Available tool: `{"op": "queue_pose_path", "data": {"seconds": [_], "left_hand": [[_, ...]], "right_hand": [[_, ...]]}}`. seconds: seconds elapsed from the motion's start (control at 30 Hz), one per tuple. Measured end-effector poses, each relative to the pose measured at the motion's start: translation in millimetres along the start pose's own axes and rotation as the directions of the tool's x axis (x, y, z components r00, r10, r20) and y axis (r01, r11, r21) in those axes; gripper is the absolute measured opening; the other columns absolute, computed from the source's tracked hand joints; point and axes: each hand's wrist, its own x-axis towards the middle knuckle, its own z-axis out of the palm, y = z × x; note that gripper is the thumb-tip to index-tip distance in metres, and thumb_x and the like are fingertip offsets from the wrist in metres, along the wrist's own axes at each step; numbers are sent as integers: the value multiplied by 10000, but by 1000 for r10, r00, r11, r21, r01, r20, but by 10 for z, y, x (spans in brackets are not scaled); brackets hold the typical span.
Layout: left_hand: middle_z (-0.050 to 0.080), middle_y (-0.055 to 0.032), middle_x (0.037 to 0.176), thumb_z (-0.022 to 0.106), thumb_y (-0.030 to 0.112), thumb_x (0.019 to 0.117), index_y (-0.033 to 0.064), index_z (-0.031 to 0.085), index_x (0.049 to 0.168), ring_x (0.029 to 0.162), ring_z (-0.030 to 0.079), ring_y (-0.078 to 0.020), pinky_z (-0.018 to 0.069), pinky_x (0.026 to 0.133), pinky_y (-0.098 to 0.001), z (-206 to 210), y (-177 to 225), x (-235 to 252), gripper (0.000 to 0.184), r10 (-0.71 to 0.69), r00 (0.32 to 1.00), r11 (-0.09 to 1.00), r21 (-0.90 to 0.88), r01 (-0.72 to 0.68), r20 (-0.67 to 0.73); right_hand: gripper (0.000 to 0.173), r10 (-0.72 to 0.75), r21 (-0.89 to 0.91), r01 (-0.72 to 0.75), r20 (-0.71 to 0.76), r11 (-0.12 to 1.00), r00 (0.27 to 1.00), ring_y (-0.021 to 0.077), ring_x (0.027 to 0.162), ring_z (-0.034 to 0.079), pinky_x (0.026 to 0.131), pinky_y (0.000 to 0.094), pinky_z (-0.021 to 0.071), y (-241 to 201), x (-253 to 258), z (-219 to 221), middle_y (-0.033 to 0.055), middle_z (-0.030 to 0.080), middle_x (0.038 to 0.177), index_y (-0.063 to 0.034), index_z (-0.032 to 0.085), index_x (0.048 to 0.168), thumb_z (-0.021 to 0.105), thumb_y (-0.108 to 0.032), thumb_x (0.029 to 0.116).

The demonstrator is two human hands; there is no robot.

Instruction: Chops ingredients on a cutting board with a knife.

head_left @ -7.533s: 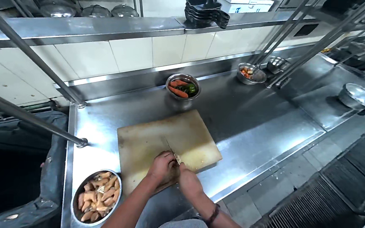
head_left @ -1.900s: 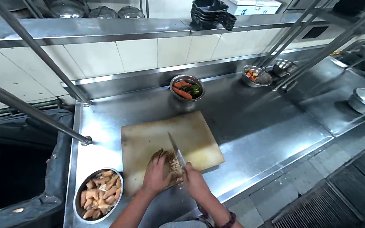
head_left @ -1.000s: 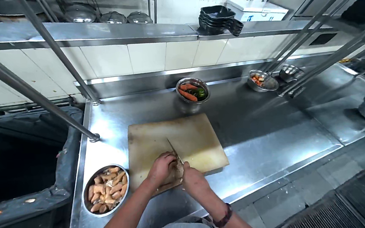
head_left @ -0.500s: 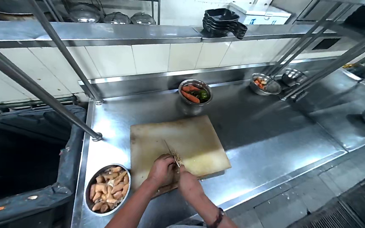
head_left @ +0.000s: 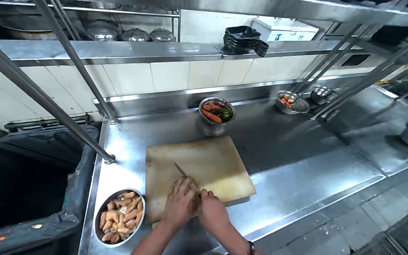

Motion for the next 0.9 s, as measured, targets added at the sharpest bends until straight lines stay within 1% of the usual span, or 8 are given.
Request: {"op": "queue_pose_path", "data": {"seconds": [0.1,0.2,0.3,0.4,0.53,0.63,0.8,0.9], "left_hand": [[456,-24,1596,668,257,918,331,639,1375,1520,335,-328,315,1185,-625,70,93,-87,464,73,996,996,46,-76,56],[403,-4,1633,663,247,915,371,578,1438,1548,274,-320,247,1211,-646,112,82,-77,545,75,991,997,7,-76,107],[426,-10,1619,678,264,902,411,566,1432,1537,305,-325,277,1186,-670,194,16,-71,561,85,996,996,-6,-85,34],[409,-4,1628,666,287,888,427,578,1408,1545,286,-320,258,1199,-673,288,-52,-44,546,69,997,998,-1,-69,-26],[380,1,1645,707,308,838,435,542,1441,1553,266,-318,234,1209,-676,293,-85,-11,638,59,998,998,-24,-59,-34],[409,-16,1627,662,377,830,420,553,1435,1553,263,-333,230,1204,-684,273,-146,27,616,20,999,999,-41,-22,-36],[321,-17,1677,533,441,911,357,613,1391,1583,170,-310,153,1249,-625,165,-261,95,494,-73,992,992,-97,83,106],[374,-39,1647,459,352,972,264,637,1391,1560,249,-292,247,1252,-543,108,-327,100,464,-188,981,956,-219,195,50]], "right_hand": [[461,-42,47,47,-101,998,994,369,1194,625,959,496,556,47,-71,-25,193,625,1281,-43,569,1356,638,-230,941],[487,-51,90,68,-179,994,983,354,1156,649,951,478,560,125,-128,-24,178,657,1227,-69,547,1369,667,-179,910],[529,-38,108,58,-180,992,983,334,1113,676,923,480,574,232,-239,-66,148,680,1201,-98,520,1393,684,-217,905],[493,-42,95,64,-214,993,976,315,1054,696,885,468,586,388,-402,-44,131,698,1132,-101,536,1369,655,-202,902],[483,-57,100,87,-274,991,960,304,997,710,852,470,595,601,-656,-50,111,718,1057,-88,559,1335,681,-165,874],[440,-100,97,132,-288,986,953,306,976,714,853,485,593,772,-841,-122,119,722,1049,-69,597,1291,690,-150,869],[404,-122,173,146,-145,974,982,332,944,708,828,543,578,1085,-1026,-203,152,717,1046,-84,644,1281,687,-191,894],[385,-156,267,186,-130,945,979,294,865,714,776,528,585,1264,-960,-75,131,727,1027,-88,640,1307,632,-193,936]]}}
